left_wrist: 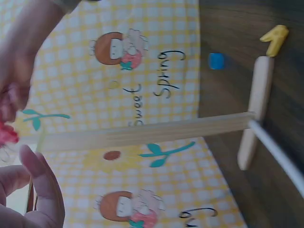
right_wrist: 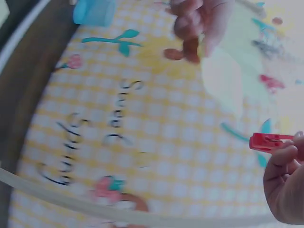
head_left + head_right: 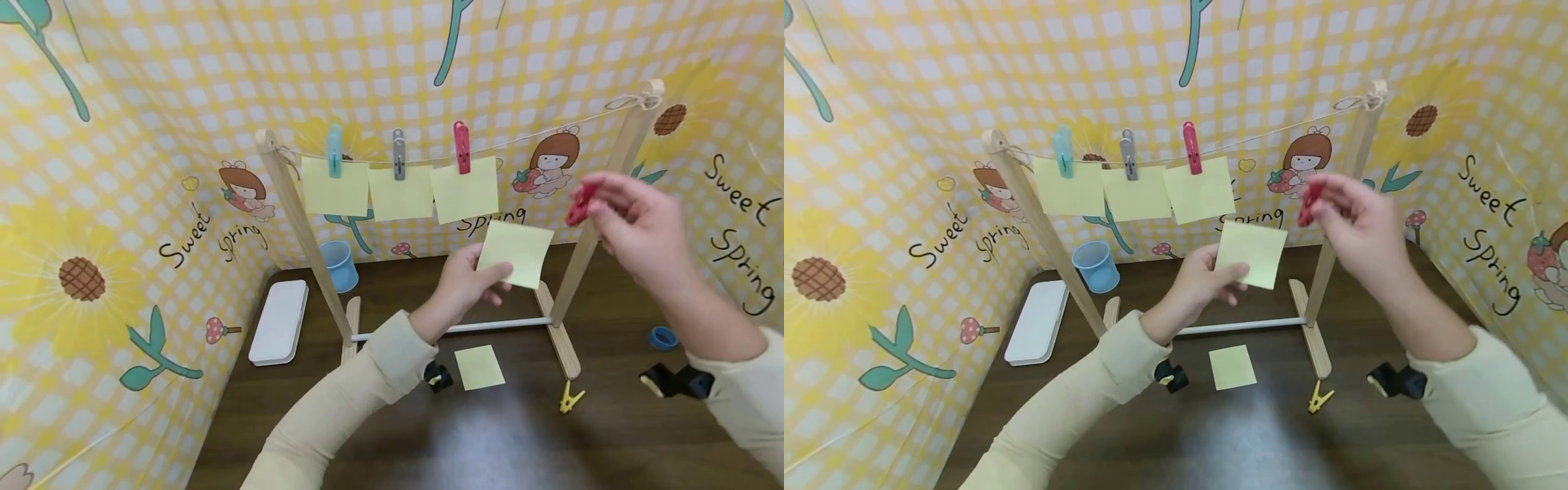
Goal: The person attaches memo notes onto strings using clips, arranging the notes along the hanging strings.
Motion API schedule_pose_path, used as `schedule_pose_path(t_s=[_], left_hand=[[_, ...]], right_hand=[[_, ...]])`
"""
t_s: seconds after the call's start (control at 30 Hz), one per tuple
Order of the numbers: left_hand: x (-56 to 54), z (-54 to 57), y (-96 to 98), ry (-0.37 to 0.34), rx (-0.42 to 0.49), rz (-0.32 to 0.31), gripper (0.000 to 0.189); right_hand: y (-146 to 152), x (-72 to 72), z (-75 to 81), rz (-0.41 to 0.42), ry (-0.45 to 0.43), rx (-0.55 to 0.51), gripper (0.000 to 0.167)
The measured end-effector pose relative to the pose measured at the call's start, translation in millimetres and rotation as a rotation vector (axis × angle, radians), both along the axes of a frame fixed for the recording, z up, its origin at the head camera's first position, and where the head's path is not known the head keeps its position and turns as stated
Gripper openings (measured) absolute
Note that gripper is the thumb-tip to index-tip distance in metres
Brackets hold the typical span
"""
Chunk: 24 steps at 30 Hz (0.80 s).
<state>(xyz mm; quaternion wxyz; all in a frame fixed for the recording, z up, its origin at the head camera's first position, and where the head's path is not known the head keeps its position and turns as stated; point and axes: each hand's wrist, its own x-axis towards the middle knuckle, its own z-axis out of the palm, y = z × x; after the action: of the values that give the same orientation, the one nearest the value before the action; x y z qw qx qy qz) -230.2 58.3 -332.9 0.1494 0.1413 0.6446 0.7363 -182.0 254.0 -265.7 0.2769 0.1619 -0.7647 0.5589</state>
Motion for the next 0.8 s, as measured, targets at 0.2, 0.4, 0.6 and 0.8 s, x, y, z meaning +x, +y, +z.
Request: schedule_pose_path(t_s=[0.2,0.4,0.6,0.8], left_hand=[[-6.4,36.4,19.7,0.005,0.114,0.04,0.014],[-15.2,56.5,33.9,-0.023,0.148,0.027,0.014],[-20.3,65.8,44.0,-0.069,0.18,0.043,0.009],[-22.6,70.7,49.0,-0.074,0.231,0.061,0.006]], right_hand=[[-17.6,-11.4,60.0,0.11,0.044,-0.29,0.013],[-26.7,-29.0,83.8,0.119,0.003,-0.396,0.009],[-34.2,-45.6,94.3,0.106,-0.04,-0.425,0.007],[-35.8,-53.5,96.6,0.088,-0.098,-0.397,0.012]])
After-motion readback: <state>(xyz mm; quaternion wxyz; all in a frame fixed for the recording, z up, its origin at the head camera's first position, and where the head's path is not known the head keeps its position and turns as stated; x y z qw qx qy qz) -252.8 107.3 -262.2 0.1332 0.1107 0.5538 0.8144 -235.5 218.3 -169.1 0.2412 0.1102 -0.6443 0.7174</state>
